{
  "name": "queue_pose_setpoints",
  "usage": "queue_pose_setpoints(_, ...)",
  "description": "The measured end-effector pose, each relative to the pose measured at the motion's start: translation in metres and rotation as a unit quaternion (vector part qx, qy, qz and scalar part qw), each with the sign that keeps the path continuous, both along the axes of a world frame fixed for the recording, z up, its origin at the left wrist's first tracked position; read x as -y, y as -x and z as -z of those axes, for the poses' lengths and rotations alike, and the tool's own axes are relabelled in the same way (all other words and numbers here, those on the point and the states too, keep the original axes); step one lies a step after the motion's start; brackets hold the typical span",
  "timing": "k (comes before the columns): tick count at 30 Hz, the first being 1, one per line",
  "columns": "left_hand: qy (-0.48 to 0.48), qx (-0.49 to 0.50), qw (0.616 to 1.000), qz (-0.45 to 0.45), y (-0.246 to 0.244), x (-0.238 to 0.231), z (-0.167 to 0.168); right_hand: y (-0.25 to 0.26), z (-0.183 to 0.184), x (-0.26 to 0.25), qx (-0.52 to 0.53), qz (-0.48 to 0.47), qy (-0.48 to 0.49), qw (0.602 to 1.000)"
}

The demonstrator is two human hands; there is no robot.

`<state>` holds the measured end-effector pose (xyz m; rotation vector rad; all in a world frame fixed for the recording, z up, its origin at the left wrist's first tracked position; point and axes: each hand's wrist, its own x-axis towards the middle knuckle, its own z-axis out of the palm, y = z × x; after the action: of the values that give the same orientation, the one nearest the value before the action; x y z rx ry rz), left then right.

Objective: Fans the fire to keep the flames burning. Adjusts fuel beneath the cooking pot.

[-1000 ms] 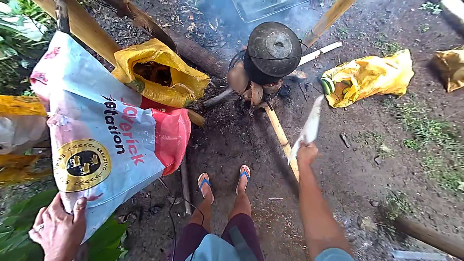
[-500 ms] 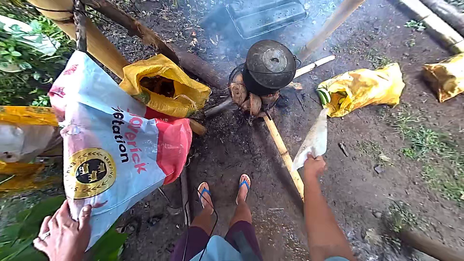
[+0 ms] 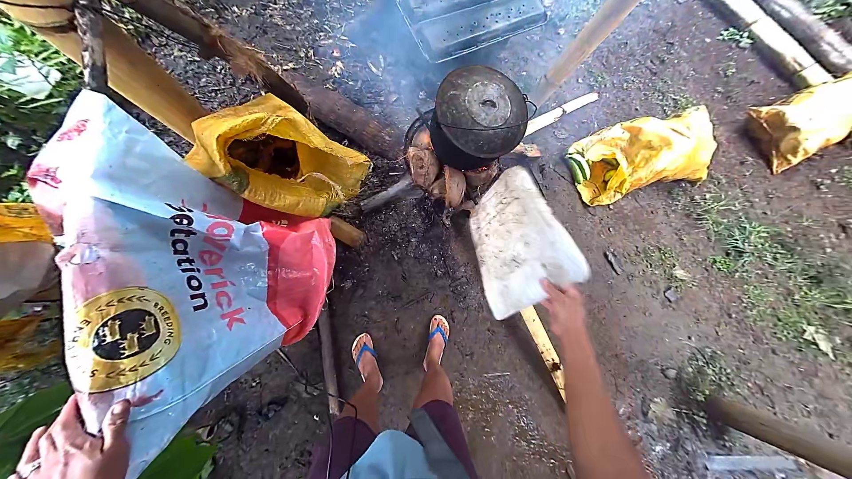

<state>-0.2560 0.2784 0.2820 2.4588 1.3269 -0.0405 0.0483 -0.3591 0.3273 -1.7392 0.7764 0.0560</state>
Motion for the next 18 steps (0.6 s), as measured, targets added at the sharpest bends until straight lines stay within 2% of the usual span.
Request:
queue_pose_setpoints(4, -0.012, -0.025, 1.0, -0.003, -0.004, 0.0, -0.007, -0.006, 0.046, -0.095, 0.002, -0.156, 0.022, 0.987)
queue_pose_setpoints(7, -0.016, -0.041, 0.999, -0.004, 0.0, -0.002, -0.003, 0.001, 0.052, -0.109, -0.028, -0.22, -0.052, 0.974)
queue_pose_setpoints(9, -0.018, -0.038, 0.999, -0.002, 0.001, -0.004, -0.002, -0.006, 0.061, -0.071, -0.028, -0.184, -0.016, 0.982)
queue_pose_setpoints(11, -0.019, -0.03, 0.999, 0.006, 0.003, -0.006, 0.001, -0.017, 0.068, -0.008, -0.014, -0.107, 0.106, 0.988)
queue_pose_setpoints(13, -0.02, -0.03, 0.999, 0.01, 0.005, -0.006, 0.003, -0.026, 0.062, 0.048, -0.017, -0.011, 0.215, 0.976)
queue_pose_setpoints(16, -0.015, -0.027, 0.999, 0.011, 0.004, -0.004, 0.001, -0.006, 0.012, 0.089, 0.048, 0.111, 0.218, 0.968)
queue_pose_setpoints(18, -0.006, -0.026, 1.0, 0.007, 0.004, -0.005, 0.004, 0.029, -0.02, 0.104, 0.103, 0.126, 0.172, 0.972)
